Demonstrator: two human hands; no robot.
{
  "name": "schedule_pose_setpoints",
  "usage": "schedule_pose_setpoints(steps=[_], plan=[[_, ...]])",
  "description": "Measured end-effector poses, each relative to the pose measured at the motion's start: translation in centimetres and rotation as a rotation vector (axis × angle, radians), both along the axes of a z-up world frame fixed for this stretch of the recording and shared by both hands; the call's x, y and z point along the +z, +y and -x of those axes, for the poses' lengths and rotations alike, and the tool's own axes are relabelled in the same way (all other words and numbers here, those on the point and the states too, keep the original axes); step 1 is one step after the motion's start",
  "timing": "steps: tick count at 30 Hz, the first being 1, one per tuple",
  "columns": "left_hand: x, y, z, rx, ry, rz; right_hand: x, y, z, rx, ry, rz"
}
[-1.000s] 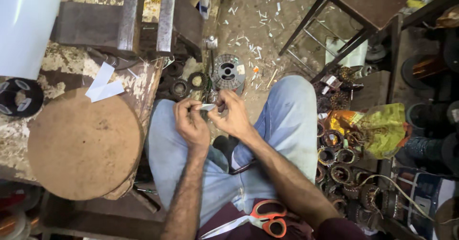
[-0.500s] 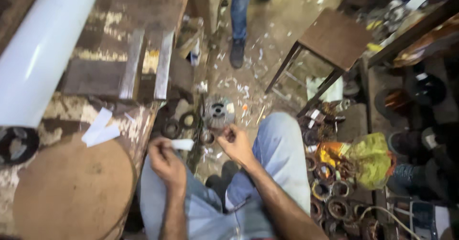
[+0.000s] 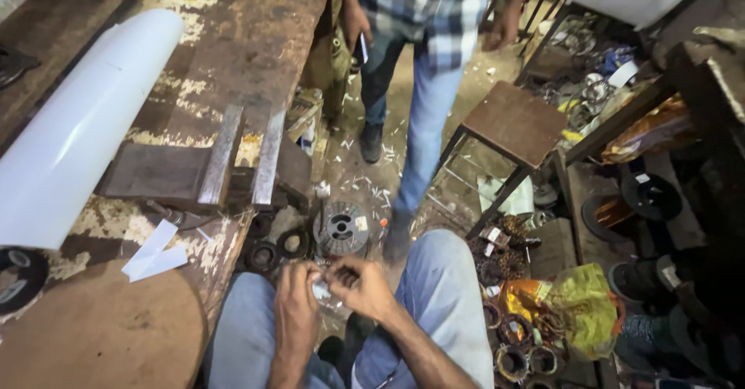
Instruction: The person cuts small rectangular pieces of white paper using scissors and inserts them into the slots of a circular metal motor component. The person repeats this process, cutting paper and placing it into the component while sitting on the floor in a workshop.
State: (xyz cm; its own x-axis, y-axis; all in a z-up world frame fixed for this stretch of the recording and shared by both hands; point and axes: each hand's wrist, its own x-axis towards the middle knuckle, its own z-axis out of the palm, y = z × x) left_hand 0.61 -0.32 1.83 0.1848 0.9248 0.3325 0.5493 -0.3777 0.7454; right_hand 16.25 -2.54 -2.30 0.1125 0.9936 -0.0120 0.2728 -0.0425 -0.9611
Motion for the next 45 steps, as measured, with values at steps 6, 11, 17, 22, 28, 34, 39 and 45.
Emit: schedule_pose_setpoints(steps=[6, 11, 17, 22, 28, 34, 39, 45], plan=[[-1.5, -0.1, 0.2, -0.114, 0.064, -0.013, 0.8, -0.5, -0.8, 0.202, -0.017, 0.080], [-3.8, 0.6, -0.4, -0.114, -0.158, 0.105, 1.0, -0.7, -2.5, 0.324, 0.030, 0.107], [-3.6, 0.6, 0.1, -0.058, -0.063, 0.352, -1.6, -0.1, -3.0, 0.121, 0.341, 0.066], [-1.2, -0.2, 0.7, -0.175, -0.089, 0.277, -2.4, -0.3, -2.4, 0.110, 0.327, 0.105], [0.8, -0.1, 0.5, -0.153, -0.092, 0.277, -2.1, -0.5, -1.8, 0.155, 0.287, 0.018], [1.4, 0.3, 1.6, -0.189, -0.097, 0.299, -2.7, -0.2, -2.3, 0.100, 0.182, 0.018], [0.3, 0.2, 2.1, -0.232, -0.177, 0.398, -3.3, 0.1, -3.8, -0.002, 0.160, -0.080], [-0.8, 0.3, 5.0, -0.310, -0.440, 0.668, -1.4, 1.9, -8.0, -0.232, 0.301, -0.107]])
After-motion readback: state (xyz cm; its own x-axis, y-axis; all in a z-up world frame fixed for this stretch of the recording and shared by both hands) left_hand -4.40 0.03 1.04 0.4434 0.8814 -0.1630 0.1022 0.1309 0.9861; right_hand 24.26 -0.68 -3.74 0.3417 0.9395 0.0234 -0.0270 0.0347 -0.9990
